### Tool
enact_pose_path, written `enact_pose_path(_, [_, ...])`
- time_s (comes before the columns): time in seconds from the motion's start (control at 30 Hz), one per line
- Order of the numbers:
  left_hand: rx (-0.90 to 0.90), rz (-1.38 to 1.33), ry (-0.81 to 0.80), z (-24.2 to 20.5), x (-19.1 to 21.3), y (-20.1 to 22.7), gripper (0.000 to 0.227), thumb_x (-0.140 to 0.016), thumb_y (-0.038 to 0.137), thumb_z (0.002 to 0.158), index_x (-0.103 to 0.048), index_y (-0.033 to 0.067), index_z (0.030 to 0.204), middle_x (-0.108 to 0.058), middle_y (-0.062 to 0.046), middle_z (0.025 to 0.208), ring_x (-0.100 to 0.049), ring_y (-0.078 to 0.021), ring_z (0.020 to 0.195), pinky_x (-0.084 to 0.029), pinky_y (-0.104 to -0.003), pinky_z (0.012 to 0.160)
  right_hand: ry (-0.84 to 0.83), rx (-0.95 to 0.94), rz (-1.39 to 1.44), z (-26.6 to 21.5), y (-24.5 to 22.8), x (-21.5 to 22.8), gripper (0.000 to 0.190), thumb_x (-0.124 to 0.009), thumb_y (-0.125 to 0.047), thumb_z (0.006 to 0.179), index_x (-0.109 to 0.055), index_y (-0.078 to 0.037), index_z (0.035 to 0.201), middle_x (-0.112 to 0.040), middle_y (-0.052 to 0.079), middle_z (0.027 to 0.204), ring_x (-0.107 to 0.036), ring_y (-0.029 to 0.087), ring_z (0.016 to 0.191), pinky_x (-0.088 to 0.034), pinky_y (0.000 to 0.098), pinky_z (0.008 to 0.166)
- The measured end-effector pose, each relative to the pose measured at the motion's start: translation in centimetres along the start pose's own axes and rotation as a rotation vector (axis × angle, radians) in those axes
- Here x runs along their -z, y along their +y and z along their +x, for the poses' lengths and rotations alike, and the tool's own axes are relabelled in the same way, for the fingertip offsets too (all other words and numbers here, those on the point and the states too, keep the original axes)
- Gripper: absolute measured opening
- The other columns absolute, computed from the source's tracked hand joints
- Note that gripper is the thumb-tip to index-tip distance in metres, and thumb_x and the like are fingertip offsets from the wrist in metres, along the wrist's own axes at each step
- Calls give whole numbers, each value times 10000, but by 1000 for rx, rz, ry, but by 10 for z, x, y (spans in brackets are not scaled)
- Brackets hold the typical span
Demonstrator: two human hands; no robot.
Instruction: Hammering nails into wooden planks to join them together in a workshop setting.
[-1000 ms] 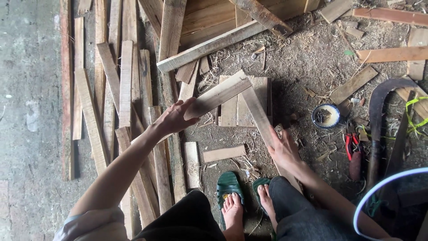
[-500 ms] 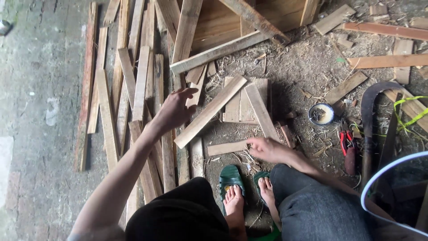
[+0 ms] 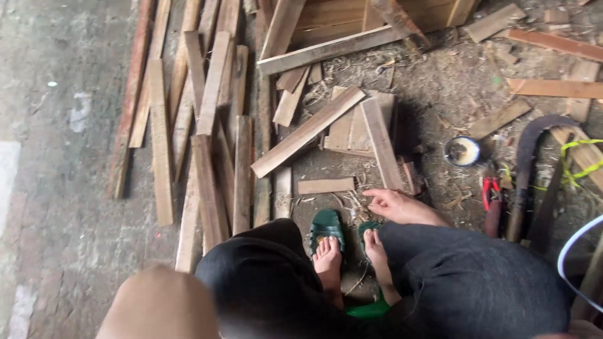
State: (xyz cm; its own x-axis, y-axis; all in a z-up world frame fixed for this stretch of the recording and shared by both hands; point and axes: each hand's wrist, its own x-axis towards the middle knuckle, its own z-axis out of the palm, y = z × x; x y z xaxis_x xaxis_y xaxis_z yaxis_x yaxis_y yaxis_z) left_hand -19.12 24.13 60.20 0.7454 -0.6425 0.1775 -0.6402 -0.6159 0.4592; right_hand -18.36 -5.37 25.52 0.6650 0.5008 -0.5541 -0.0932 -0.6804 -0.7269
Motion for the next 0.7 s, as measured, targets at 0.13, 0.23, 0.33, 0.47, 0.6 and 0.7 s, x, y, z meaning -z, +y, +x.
enact_pose_path(0.13, [-28, -22, 10, 4, 6, 1, 403, -639, 18, 899, -587, -51, 1293, -662, -247, 1255, -642, -410, 1167, -478, -542, 1034, -38, 19, 15, 19, 29, -16, 482, -607, -259, 973, -560, -188, 1448, -776, 146, 1072, -757, 301, 1047, -639, 420, 861])
enact_pose_path(0.23, [-8, -30, 29, -6, 13, 0, 372, -618, -9, 904, -597, -63, 1271, -669, -254, 1248, -658, -404, 1154, -501, -518, 1021, -27, -11, -6, 13, 11, -6, 485, -601, -228, 978, -555, -127, 1449, -776, 179, 1049, -766, 330, 1007, -643, 439, 837])
enact_pose_path(0.33, [-25, -68, 19, -15, 12, 16, 343, -597, -37, 910, -608, -76, 1250, -676, -262, 1242, -674, -398, 1141, -525, -493, 1009, -39, -65, -57, -10, -14, -16, 467, -576, -204, 1007, -553, -143, 1470, -778, 154, 1004, -773, 294, 943, -655, 391, 784])
enact_pose_path(0.47, [-123, -60, 6, 9, 22, 24, 310, -568, -73, 917, -621, -93, 1222, -686, -272, 1233, -695, -390, 1124, -558, -461, 992, 27, -34, -129, -11, -28, 4, 463, -550, -164, 1013, -533, -77, 1467, -763, 182, 966, -764, 297, 889, -642, 383, 762])
enact_pose_path(0.6, [-142, -93, -3, 9, 21, 25, 286, -539, -109, 924, -635, -110, 1193, -695, -282, 1225, -716, -382, 1107, -590, -429, 976, 29, -63, -153, 7, -8, 1, 463, -542, -130, 1015, -529, -62, 1473, -734, 179, 958, -728, 230, 801, -615, 325, 729])
enact_pose_path(0.7, [-187, -107, 3, 14, 25, 21, 275, -517, -136, 929, -646, -123, 1172, -702, -290, 1218, -732, -376, 1094, -614, -405, 964, 132, -59, -297, 26, 26, -6, 456, -567, -228, 1002, -566, -103, 1440, -733, 213, 1091, -725, 355, 1087, -612, 470, 876])
